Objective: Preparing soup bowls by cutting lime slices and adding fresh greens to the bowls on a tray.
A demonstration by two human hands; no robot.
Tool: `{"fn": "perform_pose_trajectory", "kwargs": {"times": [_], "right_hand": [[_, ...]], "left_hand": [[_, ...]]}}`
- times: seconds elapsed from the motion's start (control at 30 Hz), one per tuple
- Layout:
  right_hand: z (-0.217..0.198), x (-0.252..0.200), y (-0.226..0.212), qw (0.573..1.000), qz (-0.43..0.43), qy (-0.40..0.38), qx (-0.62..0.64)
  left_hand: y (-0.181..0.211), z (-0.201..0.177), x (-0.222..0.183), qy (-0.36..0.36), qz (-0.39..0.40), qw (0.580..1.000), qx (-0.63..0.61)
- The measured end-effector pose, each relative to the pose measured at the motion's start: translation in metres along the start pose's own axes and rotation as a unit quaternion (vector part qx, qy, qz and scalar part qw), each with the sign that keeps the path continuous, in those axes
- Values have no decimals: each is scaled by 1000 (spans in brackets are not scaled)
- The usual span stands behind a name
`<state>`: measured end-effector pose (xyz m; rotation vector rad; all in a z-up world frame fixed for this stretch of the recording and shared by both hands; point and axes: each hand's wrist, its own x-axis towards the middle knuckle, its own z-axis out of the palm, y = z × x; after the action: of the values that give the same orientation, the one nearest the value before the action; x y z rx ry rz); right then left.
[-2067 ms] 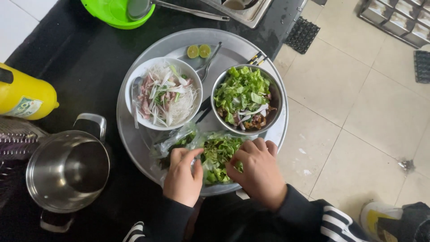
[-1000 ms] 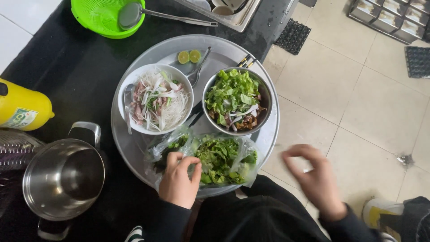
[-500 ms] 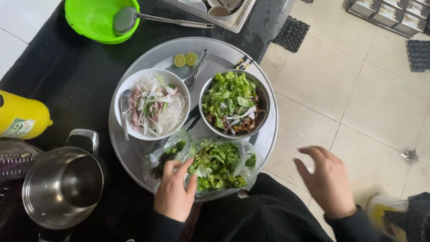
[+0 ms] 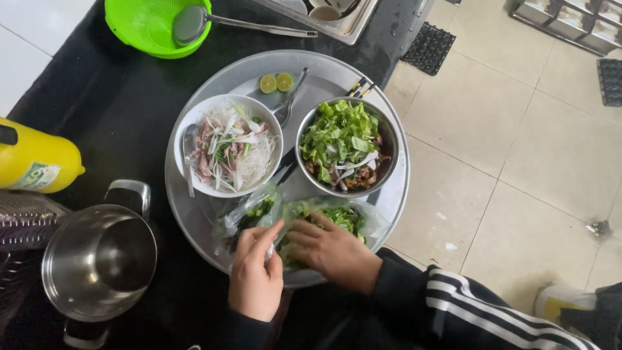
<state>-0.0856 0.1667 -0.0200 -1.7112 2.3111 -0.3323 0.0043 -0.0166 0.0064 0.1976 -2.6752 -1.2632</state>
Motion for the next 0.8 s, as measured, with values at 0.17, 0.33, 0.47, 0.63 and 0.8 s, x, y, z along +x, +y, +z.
{"fn": "perform_pose_trajectory", "kwargs": {"times": [0.17,0.33,0.47,0.63,0.8], "right_hand": [[-4,-24,7,990,61,-110,-64],[13,-53,20,994,73,-53,-56],[-9,-58,20,994,63,87,20],[-23,-57,15,979,85,174,64],[-17,-47,8,962,179,204,15]], "left_hand": [[-7,-3,-2,-12,-37,999,-4],[-10,-3,-2,-29,-94,995,1],[-8,-5,1,-34,-83,996,15],[-5,-6,4,-50,-89,994,39],[1,-8,8,-58,-99,992,57]]}}
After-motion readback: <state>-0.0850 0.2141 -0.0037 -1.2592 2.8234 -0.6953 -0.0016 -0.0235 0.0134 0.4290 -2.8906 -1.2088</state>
